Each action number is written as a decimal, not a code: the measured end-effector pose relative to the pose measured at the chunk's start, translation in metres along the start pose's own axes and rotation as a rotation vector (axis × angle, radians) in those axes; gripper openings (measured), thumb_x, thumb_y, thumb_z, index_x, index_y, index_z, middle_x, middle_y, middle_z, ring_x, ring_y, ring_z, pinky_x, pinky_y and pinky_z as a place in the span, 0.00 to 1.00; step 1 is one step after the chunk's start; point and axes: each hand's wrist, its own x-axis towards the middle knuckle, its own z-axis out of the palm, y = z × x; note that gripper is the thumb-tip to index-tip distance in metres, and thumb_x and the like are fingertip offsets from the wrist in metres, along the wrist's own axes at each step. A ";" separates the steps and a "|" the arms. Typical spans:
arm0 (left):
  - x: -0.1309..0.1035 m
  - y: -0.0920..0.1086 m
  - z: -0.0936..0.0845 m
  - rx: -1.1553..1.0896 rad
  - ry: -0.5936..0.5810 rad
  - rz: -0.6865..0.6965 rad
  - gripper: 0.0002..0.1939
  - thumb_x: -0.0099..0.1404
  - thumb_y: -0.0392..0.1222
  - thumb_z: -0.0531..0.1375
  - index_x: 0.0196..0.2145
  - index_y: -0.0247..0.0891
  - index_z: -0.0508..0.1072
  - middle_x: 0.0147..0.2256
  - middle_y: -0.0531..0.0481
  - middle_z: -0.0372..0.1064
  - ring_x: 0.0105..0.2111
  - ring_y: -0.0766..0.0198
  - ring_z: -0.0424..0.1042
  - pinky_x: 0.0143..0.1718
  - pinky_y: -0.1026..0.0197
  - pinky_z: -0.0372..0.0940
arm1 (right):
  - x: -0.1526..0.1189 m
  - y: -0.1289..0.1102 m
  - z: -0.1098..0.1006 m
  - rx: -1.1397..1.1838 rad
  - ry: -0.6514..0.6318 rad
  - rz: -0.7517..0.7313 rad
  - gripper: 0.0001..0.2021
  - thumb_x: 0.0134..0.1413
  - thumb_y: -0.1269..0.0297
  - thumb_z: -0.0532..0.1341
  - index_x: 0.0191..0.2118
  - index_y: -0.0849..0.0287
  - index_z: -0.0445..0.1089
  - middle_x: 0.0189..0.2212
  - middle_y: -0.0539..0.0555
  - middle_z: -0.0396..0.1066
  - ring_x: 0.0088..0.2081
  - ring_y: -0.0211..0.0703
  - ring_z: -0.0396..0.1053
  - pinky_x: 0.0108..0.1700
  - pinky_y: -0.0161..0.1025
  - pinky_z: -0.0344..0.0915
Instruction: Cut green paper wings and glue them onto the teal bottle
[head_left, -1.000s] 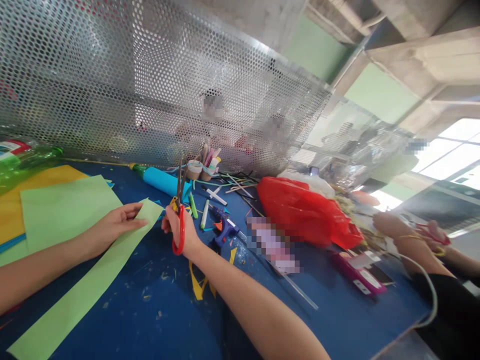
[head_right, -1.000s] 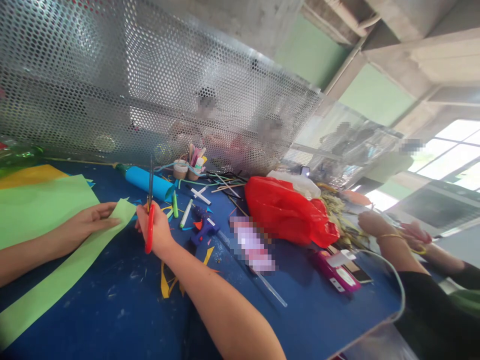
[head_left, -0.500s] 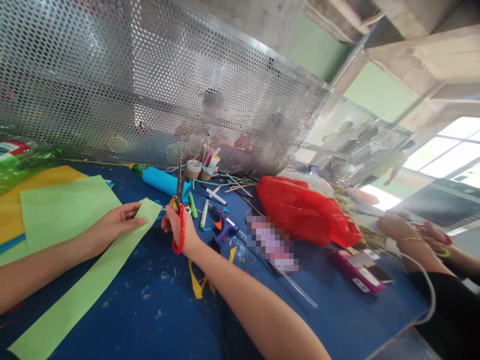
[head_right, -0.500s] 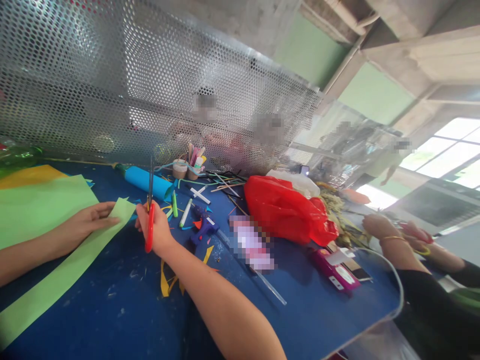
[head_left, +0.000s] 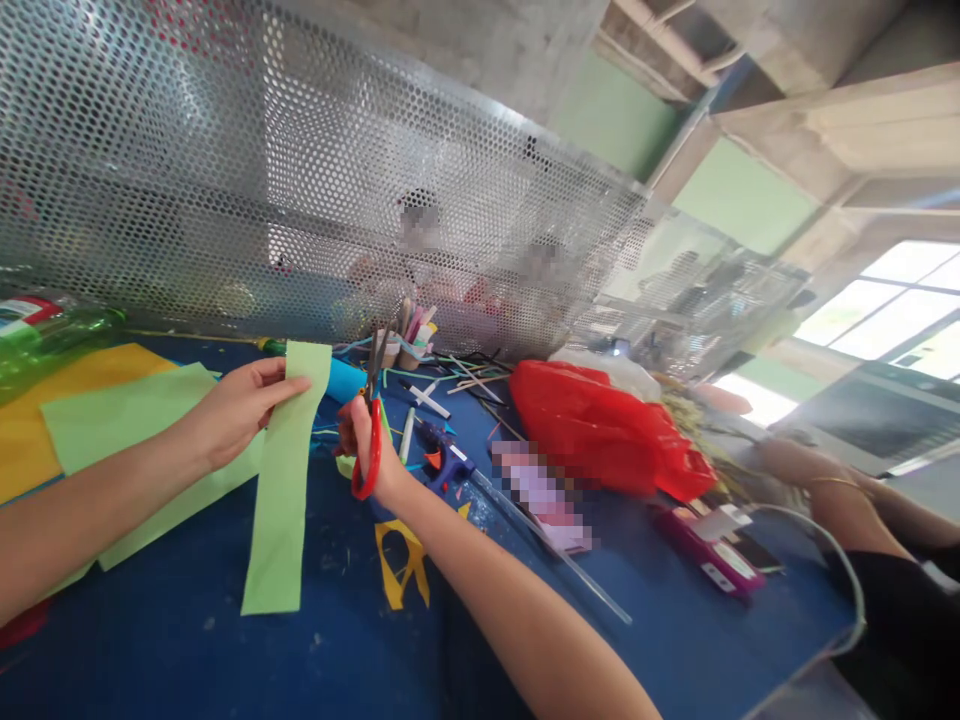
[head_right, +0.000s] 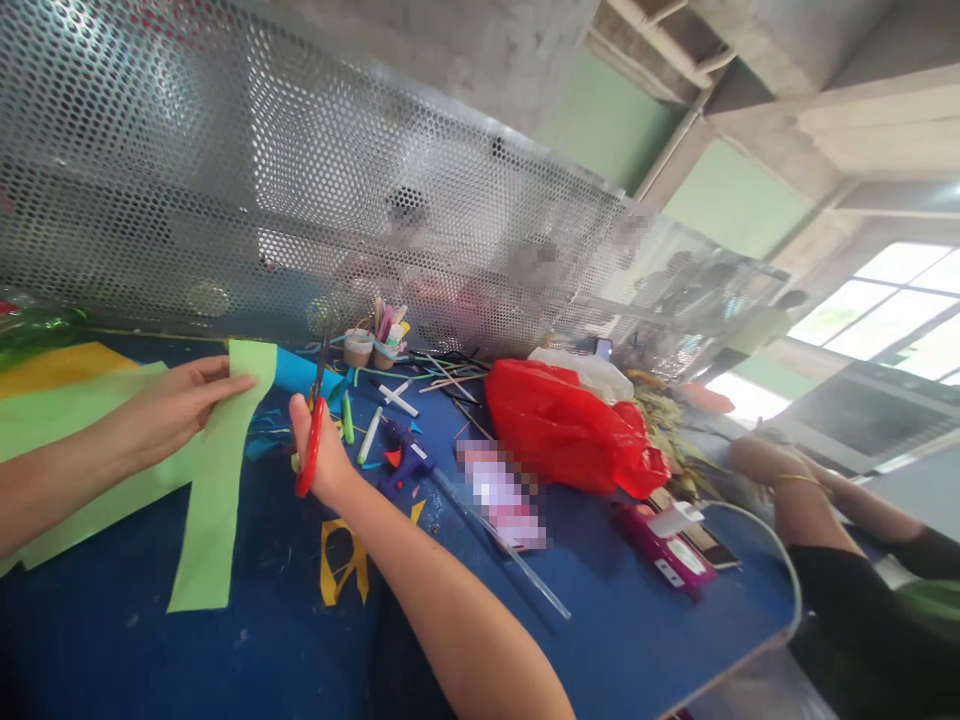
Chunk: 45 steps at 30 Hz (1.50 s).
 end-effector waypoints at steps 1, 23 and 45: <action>0.000 -0.002 0.000 -0.009 -0.002 0.008 0.21 0.52 0.46 0.64 0.43 0.38 0.71 0.35 0.49 0.74 0.29 0.64 0.72 0.29 0.64 0.67 | 0.001 0.001 0.000 0.002 -0.024 0.006 0.24 0.49 0.37 0.50 0.29 0.55 0.59 0.19 0.45 0.50 0.20 0.33 0.52 0.26 0.34 0.65; 0.004 -0.014 -0.002 0.073 -0.104 -0.036 0.22 0.50 0.45 0.65 0.43 0.39 0.72 0.41 0.44 0.73 0.38 0.56 0.73 0.34 0.61 0.69 | -0.001 0.001 -0.001 -0.027 -0.041 0.069 0.27 0.48 0.35 0.47 0.26 0.57 0.61 0.15 0.46 0.58 0.17 0.34 0.58 0.20 0.32 0.58; 0.002 -0.013 -0.001 0.059 -0.066 -0.058 0.17 0.50 0.45 0.65 0.39 0.39 0.73 0.36 0.48 0.74 0.29 0.61 0.74 0.29 0.62 0.69 | 0.003 0.011 -0.005 -0.067 -0.118 0.030 0.25 0.49 0.36 0.48 0.29 0.57 0.61 0.15 0.44 0.57 0.18 0.32 0.57 0.23 0.32 0.61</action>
